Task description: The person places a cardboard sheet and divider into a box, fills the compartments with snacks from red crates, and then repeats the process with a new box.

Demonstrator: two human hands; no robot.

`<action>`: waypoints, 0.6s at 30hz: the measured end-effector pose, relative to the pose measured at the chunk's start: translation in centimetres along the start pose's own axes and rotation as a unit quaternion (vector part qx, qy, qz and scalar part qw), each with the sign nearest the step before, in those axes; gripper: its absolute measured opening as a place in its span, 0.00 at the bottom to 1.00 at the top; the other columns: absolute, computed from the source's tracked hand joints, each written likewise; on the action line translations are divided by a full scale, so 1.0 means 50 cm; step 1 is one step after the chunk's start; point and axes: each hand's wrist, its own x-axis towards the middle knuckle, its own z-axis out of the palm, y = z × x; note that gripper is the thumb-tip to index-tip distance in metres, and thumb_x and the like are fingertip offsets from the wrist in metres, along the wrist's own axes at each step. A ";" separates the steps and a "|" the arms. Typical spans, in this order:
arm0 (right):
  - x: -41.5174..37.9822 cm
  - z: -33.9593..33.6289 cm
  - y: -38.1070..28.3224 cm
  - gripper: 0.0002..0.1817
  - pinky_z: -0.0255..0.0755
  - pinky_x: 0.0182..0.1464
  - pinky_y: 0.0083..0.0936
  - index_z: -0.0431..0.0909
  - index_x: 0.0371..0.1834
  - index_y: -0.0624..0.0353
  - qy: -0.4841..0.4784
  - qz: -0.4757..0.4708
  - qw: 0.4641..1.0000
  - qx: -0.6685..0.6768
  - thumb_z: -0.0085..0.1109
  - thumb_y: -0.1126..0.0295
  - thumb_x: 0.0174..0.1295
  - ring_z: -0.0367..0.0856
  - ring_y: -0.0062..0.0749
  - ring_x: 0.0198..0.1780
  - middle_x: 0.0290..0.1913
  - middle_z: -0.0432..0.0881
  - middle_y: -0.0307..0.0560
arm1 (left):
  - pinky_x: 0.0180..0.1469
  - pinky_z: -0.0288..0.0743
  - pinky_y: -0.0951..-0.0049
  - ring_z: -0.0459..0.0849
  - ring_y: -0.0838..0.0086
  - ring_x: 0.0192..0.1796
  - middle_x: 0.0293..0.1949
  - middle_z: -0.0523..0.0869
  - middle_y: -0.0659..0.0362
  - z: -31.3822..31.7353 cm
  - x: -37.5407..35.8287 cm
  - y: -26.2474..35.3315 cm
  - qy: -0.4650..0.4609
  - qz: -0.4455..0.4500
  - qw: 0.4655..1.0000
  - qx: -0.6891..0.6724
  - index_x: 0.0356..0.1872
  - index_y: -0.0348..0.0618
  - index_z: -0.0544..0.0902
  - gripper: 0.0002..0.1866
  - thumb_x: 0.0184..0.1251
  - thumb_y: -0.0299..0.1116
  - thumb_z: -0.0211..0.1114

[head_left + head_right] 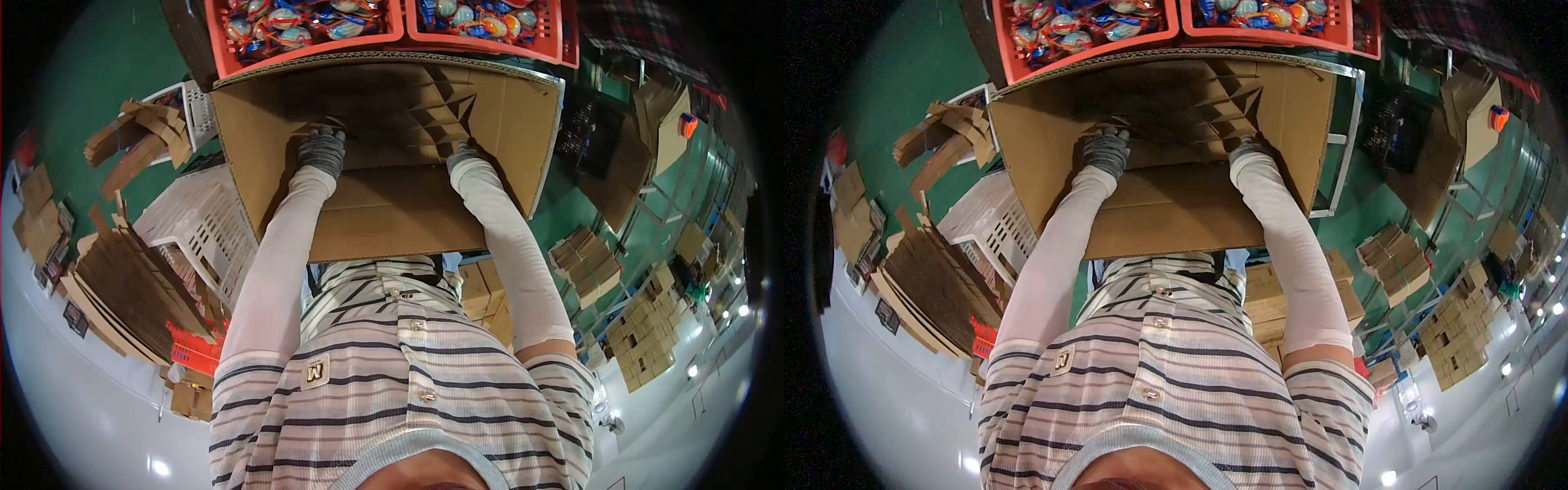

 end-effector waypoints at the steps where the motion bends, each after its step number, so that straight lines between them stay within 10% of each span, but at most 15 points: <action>1: 0.004 0.005 -0.002 0.20 0.65 0.58 0.38 0.67 0.57 0.52 -0.002 -0.009 1.000 -0.001 0.44 0.61 0.62 0.71 0.44 0.58 0.59 0.70 0.51 | 0.61 0.62 0.59 0.71 0.54 0.57 0.54 0.73 0.46 0.007 0.010 0.003 0.000 0.008 1.000 0.001 0.55 0.46 0.71 0.20 0.61 0.38 0.53; 4: 0.020 0.009 -0.009 0.22 0.64 0.59 0.38 0.65 0.59 0.50 -0.004 -0.032 0.999 -0.004 0.46 0.59 0.62 0.71 0.44 0.58 0.59 0.70 0.51 | 0.55 0.68 0.61 0.77 0.58 0.51 0.46 0.79 0.45 -0.019 0.022 0.008 -0.095 -0.020 0.995 -0.018 0.49 0.42 0.76 0.17 0.60 0.36 0.53; 8: 0.017 0.014 -0.002 0.25 0.64 0.59 0.38 0.61 0.61 0.49 -0.014 -0.056 0.998 -0.004 0.48 0.57 0.61 0.70 0.44 0.59 0.60 0.69 0.52 | 0.43 0.75 0.61 0.80 0.63 0.48 0.44 0.82 0.51 0.070 0.012 -0.040 0.025 0.013 0.989 0.148 0.40 0.42 0.82 0.13 0.61 0.31 0.50; 11: 0.022 0.015 0.018 0.27 0.63 0.60 0.38 0.58 0.63 0.47 -0.015 -0.064 0.998 0.005 0.49 0.56 0.61 0.70 0.44 0.59 0.60 0.69 0.53 | 0.35 0.74 0.60 0.83 0.66 0.44 0.41 0.84 0.59 -0.003 -0.016 -0.052 -0.197 0.024 0.960 0.197 0.40 0.48 0.84 0.12 0.60 0.32 0.54; 18: 0.037 0.036 0.032 0.28 0.62 0.61 0.37 0.57 0.65 0.47 -0.032 -0.058 0.998 0.022 0.46 0.56 0.62 0.68 0.42 0.61 0.62 0.67 0.51 | 0.33 0.76 0.60 0.82 0.64 0.45 0.43 0.84 0.56 -0.011 -0.006 -0.045 -0.201 -0.002 0.955 0.217 0.40 0.45 0.83 0.11 0.59 0.27 0.55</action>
